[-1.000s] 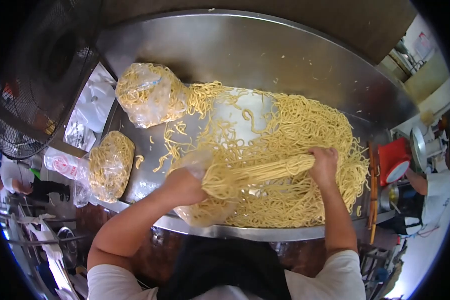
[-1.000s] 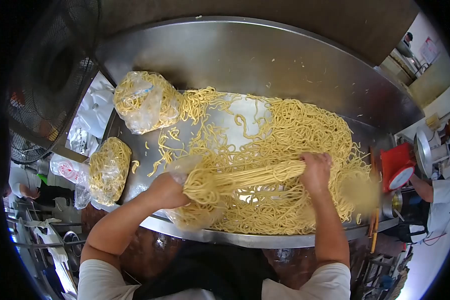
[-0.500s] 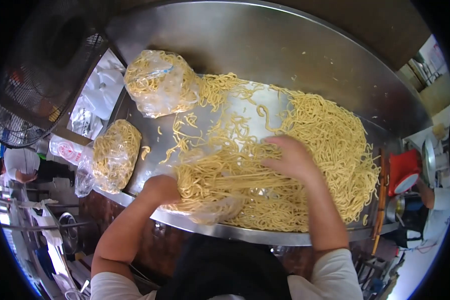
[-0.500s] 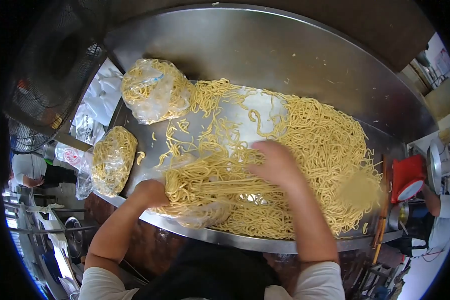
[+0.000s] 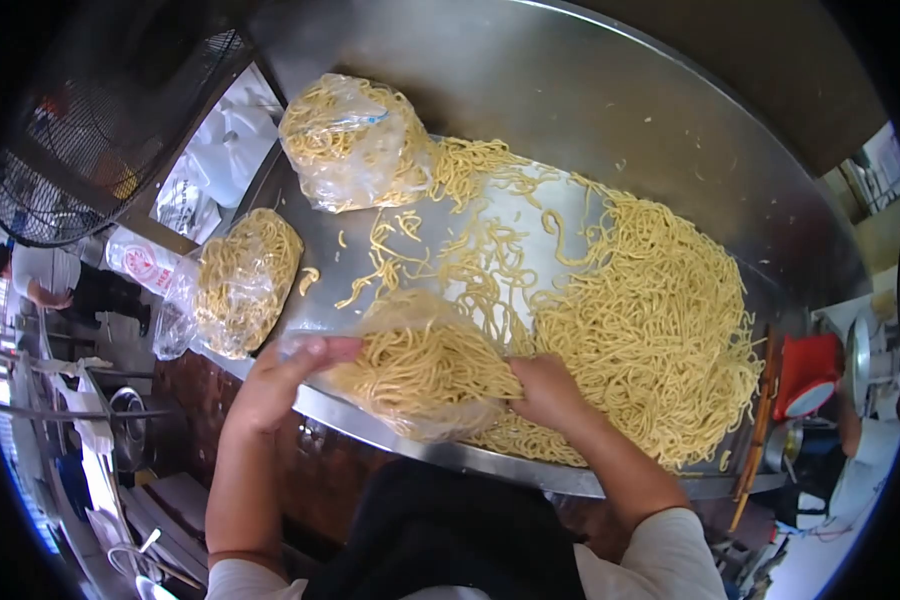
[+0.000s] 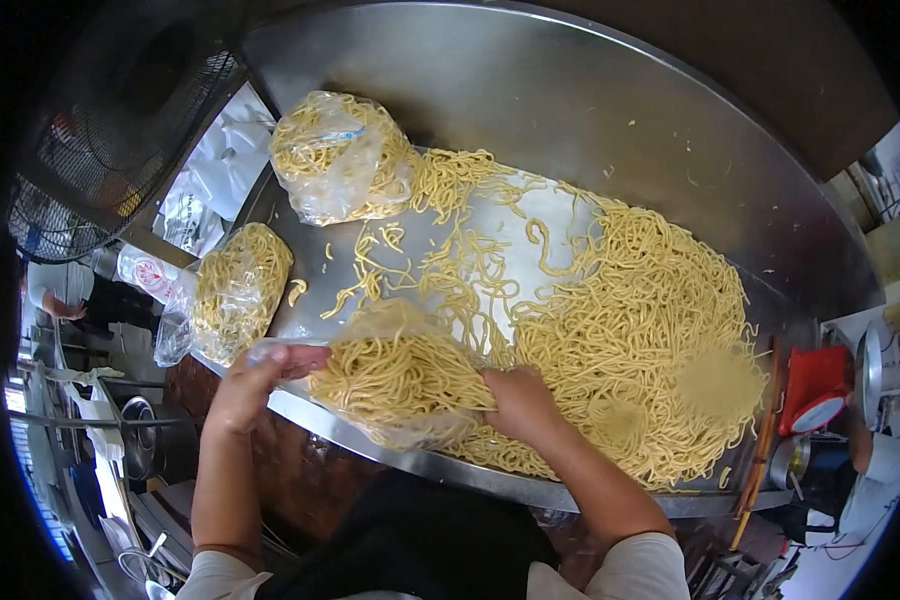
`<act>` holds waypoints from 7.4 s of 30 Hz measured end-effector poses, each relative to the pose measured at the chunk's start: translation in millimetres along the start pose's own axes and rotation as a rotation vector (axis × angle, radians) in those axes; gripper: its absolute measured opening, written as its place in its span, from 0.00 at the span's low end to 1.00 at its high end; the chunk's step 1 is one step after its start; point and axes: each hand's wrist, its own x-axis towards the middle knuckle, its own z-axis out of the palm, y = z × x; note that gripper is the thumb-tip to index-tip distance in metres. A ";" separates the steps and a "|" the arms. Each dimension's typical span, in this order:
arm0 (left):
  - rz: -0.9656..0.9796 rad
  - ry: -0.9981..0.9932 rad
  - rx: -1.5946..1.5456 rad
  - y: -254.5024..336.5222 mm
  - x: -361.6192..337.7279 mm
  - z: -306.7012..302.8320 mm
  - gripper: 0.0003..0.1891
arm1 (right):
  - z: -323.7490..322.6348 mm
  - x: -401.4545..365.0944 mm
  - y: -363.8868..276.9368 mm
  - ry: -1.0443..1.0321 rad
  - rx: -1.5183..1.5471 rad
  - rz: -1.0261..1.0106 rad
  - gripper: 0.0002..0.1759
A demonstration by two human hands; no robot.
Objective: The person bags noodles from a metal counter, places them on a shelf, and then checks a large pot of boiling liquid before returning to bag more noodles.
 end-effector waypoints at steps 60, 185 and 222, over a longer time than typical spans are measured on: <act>0.133 0.015 -0.331 93.4 -35.7 -7.7 0.18 | -38.0 23.1 -51.7 -0.173 -0.001 0.214 0.19; 0.081 0.017 -0.289 -29.1 -131.5 10.5 0.12 | 80.6 301.3 -196.7 0.064 -0.062 -0.192 0.11; 0.825 -0.034 -0.799 113.8 -30.4 -42.7 0.39 | 37.2 -6.9 -48.4 0.379 0.464 0.289 0.15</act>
